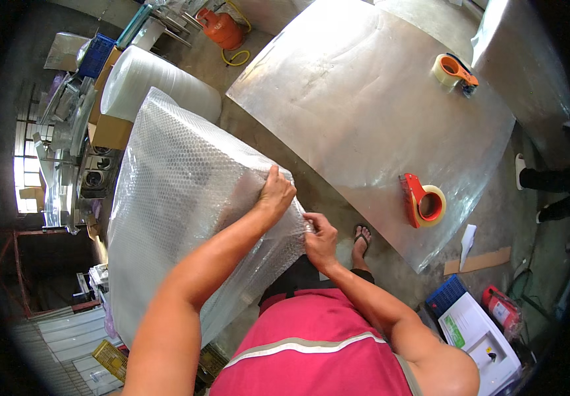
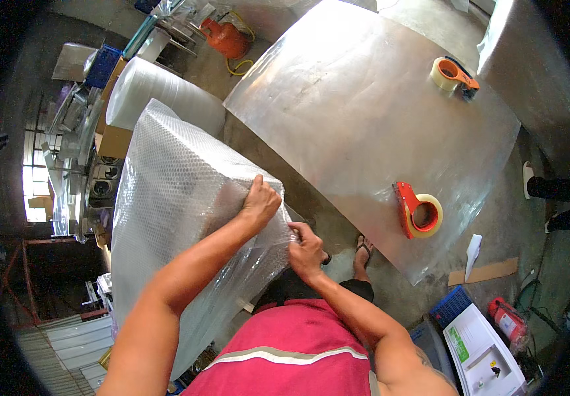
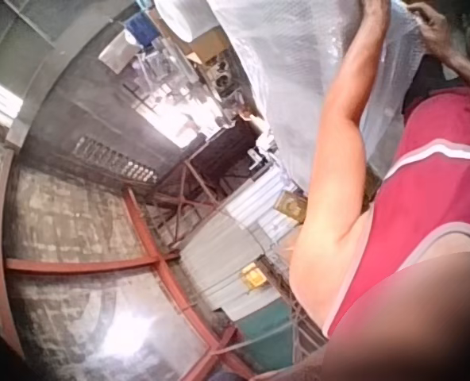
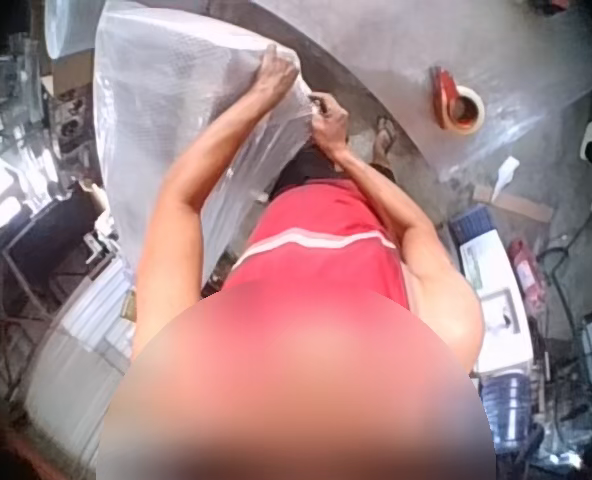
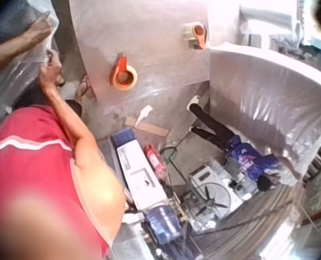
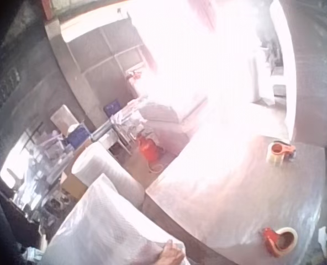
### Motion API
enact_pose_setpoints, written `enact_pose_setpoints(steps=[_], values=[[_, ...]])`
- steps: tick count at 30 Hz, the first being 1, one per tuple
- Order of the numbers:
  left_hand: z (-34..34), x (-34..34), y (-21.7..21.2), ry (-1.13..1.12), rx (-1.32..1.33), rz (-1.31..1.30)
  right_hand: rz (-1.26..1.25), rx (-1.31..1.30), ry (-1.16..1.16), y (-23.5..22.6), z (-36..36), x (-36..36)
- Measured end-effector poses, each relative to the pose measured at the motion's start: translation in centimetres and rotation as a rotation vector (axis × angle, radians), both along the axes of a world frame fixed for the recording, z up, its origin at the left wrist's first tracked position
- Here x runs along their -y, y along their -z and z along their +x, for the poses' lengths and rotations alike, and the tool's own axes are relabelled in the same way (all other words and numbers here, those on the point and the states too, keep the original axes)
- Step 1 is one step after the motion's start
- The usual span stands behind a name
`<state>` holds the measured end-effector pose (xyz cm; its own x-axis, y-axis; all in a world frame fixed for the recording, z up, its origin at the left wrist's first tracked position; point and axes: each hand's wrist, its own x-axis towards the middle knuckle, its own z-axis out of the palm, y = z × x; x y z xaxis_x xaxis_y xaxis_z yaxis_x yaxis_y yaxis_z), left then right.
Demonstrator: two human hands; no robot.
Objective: The person wraps a large appliance with bubble wrap and secures it with packing tape. They then label the wrapped item with a marker and place a purple plastic bag into a cardboard box. Finally, they move a stainless steel gas stove across the floor.
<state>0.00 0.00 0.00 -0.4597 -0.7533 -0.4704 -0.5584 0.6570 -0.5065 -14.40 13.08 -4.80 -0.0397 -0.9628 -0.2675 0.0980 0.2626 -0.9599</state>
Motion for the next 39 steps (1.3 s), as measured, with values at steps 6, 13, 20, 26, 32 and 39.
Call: enact_pose_setpoints(steps=[6,13,20,26,32,39], values=[[0.1,0.5,0.0,-0.030,-0.041,0.033,1.099,0.403,0.029,6.5,-1.6,-2.6],[0.4,0.1,0.3,0.007,-0.088,-0.016,0.866,0.688,-0.117,8.5,2.1,-6.3],[0.5,0.4,-0.1,-0.003,-0.091,0.040,0.450,-0.269,0.038,9.4,6.8,-4.2],[1.0,0.0,0.1,0.019,-0.107,0.027,0.435,-0.206,0.268,9.6,9.2,-3.1],[0.9,0.0,0.6,0.007,-0.085,-0.006,0.584,0.316,0.176,12.4,7.2,-3.0],[0.8,0.0,0.1,0.011,-0.070,0.015,0.473,1.051,0.217,9.7,6.2,-2.8]])
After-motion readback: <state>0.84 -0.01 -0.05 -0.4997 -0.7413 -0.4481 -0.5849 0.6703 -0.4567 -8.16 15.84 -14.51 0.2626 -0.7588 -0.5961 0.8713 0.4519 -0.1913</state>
